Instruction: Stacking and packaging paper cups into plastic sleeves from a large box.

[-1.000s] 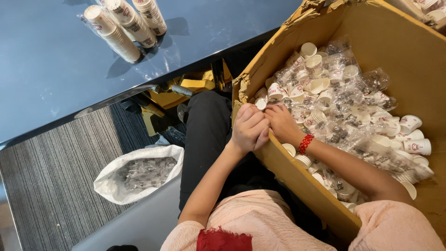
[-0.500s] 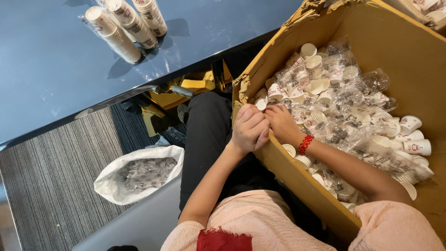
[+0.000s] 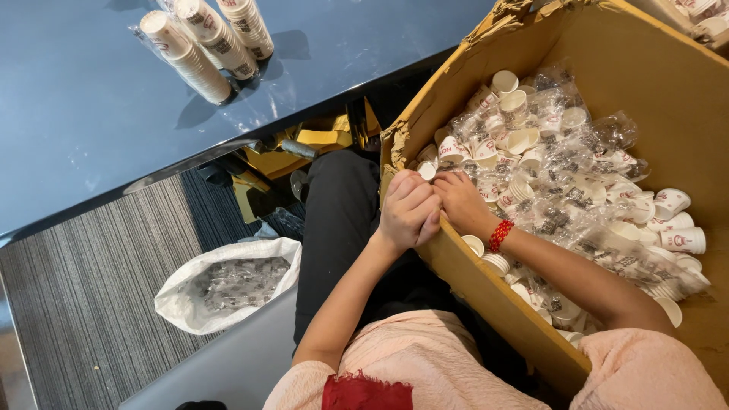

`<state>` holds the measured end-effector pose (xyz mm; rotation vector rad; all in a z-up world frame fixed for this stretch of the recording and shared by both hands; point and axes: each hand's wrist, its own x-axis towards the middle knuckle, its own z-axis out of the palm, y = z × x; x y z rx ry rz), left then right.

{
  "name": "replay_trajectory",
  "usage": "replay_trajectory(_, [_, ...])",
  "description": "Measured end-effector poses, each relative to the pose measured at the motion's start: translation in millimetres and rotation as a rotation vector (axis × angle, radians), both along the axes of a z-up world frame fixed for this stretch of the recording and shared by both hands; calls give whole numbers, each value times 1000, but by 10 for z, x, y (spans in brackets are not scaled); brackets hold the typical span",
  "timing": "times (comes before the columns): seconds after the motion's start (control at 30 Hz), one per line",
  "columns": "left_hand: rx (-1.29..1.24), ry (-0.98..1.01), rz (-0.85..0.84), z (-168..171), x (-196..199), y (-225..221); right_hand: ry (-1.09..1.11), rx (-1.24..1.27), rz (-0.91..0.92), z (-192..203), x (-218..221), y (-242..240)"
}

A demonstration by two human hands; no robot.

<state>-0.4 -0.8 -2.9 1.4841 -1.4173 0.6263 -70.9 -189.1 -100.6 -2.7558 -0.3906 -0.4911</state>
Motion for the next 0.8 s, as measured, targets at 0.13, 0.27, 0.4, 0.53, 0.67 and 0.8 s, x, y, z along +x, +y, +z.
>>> replay_trajectory(0.13, [4,-7,-10,12,6,4,-18,84,42,188,7,-3])
replay_trajectory(0.27, [-7,-9,-18,14,5,13,66,161,-138,311,65,-163])
replay_trajectory(0.4, [51,18,-55,2,14,27,-200,65,-159,405,140,-718])
replay_trajectory(0.53, [66,10,-49,-2,13,40,-208,-9,-378,265,39,-1309])
replay_trajectory(0.67, [69,-6,-28,-1,16,41,-204,-151,-502,156,-269,-1765])
replay_trajectory(0.8, [76,-5,-26,-14,23,45,-127,-150,-629,-298,-472,-2107])
